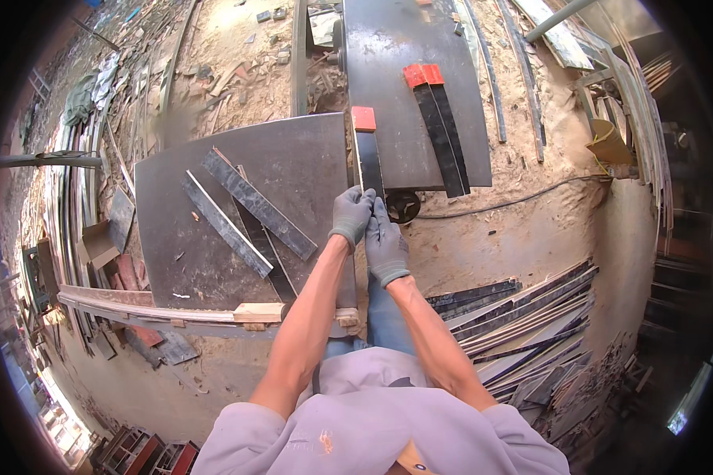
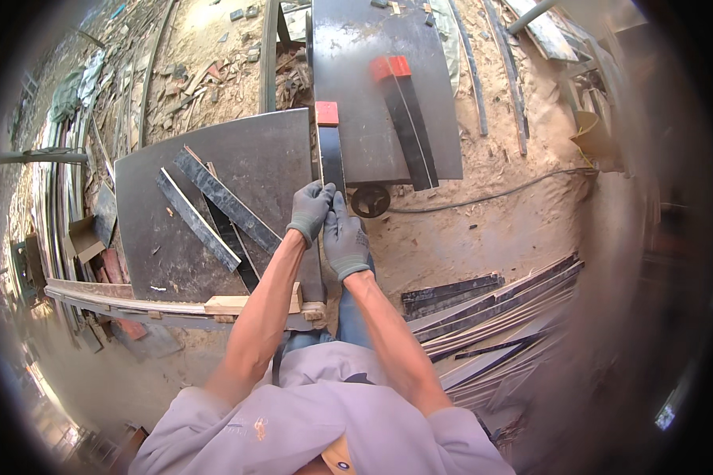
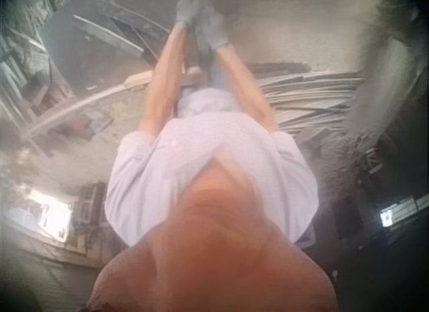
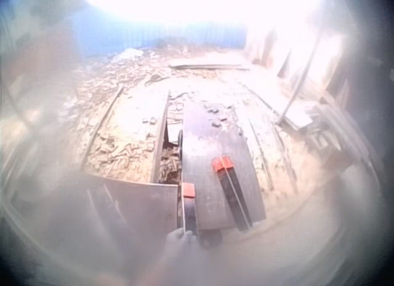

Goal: The person sits on the floor and uses a red nail gun to fasten small wooden pieces together. They repeatedly pick up pieces, align them, and drive nails into them. Later, the person stands and places the assembled pieces onto a metal table.

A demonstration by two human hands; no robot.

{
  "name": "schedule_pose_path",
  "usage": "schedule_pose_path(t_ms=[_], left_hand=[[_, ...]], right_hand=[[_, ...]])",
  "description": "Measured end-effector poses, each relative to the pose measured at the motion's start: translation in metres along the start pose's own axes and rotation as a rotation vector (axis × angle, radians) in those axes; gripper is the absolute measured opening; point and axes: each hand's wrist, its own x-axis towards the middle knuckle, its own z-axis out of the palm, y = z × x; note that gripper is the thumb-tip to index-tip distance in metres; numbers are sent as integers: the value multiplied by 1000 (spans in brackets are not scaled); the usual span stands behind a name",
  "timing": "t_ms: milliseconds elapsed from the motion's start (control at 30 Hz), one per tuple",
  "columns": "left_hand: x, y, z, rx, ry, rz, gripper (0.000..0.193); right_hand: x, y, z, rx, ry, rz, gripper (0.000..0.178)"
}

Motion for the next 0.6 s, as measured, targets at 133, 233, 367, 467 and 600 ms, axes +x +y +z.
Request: schedule_pose_path(t_ms=[133, 233, 367, 467, 600], left_hand=[[23, 15, 19, -85, -14, -79, 19], [42, 18, 12, -48, 48, -128, 19], [64, 21, 11, 0, 91, -123, 20], [78, 24, 13, -31, 107, -138, 21], [90, 29, 11, -14, 126, -147, 20]], right_hand=[[25, 2, -10, -213, -63, 70, 72], [39, -21, -16, -255, -168, 122, 76], [60, -30, -15, -267, -196, 143, 77], [71, -31, -14, -263, -193, 127, 77], [82, -35, -13, -256, -190, 121, 77]])
